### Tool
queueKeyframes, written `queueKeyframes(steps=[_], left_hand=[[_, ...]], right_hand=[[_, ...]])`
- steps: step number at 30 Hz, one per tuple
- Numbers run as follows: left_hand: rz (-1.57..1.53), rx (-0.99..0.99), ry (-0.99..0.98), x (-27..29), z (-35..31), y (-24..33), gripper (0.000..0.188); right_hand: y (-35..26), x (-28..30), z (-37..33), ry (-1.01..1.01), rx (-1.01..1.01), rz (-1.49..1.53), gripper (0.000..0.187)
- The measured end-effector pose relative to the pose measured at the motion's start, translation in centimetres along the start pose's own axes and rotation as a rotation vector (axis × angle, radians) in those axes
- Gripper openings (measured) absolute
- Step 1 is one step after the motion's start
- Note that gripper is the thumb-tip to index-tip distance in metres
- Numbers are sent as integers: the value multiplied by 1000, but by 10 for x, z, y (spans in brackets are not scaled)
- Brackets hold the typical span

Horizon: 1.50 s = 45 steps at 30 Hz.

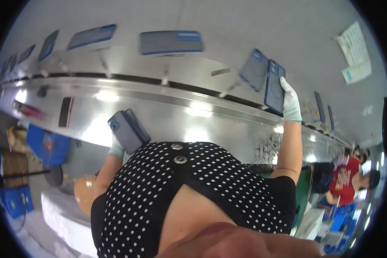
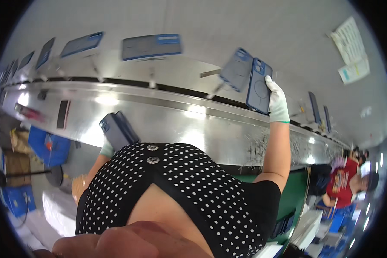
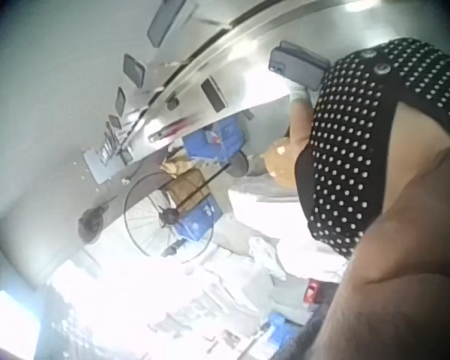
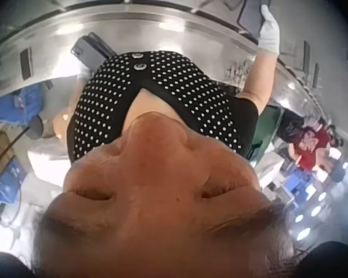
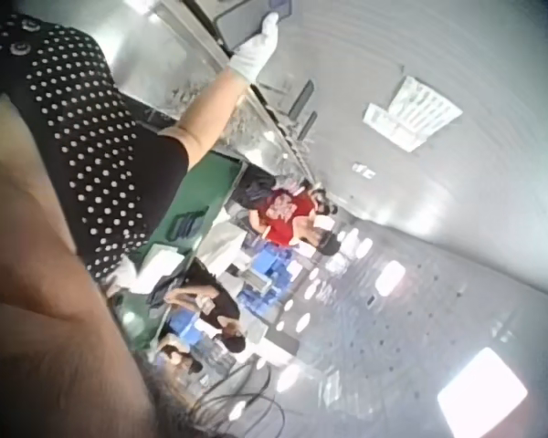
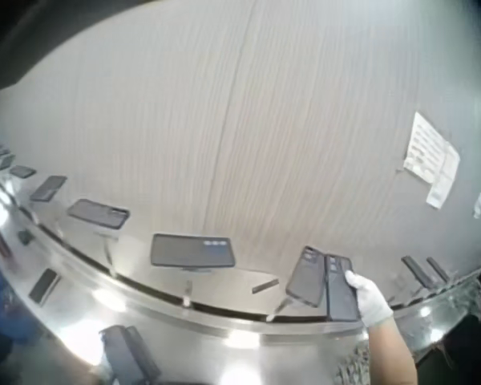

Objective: The person takes phone cases off holders on a moving conveyor line, stacks them together in hand, and places the collected stacks onto a table.

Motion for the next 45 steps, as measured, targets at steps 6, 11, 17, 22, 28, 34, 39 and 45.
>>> queueKeyframes(steps=[6,11,17,22,28,34,39,45], left_hand=[[568,-321,-90,42,22,76,33],[-114,-38,52,48,5,94,35],[-310,92,33,68,8,131,36],[679,-429,-215,114,26,229,36],[-1,-25,-158,134,38,289,39],[-372,164,-68,112,34,341,43],[-445,266,-33,122,43,399,41],[-461,177,-157,118,50,409,38]], right_hand=[[-11,-63,52,48,13,-381,38],[-10,-223,-12,-59,306,-555,28],[69,-380,3,64,275,-1151,34],[75,-513,69,-259,412,-830,44],[93,-505,122,-37,-3,-651,36],[94,-602,23,-94,291,-636,32],[194,-754,30,-396,167,-472,35],[181,-766,162,-200,-2,-78,31]])
Point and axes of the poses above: each hand's wrist, its own z-axis towards the middle knuckle, its own x-axis out of the back of the hand, y = z × x, the point moved 9 cm from there along z, towards the middle knuckle, and after that the axes turned 10 degrees about -x, right-handed, at the moved point
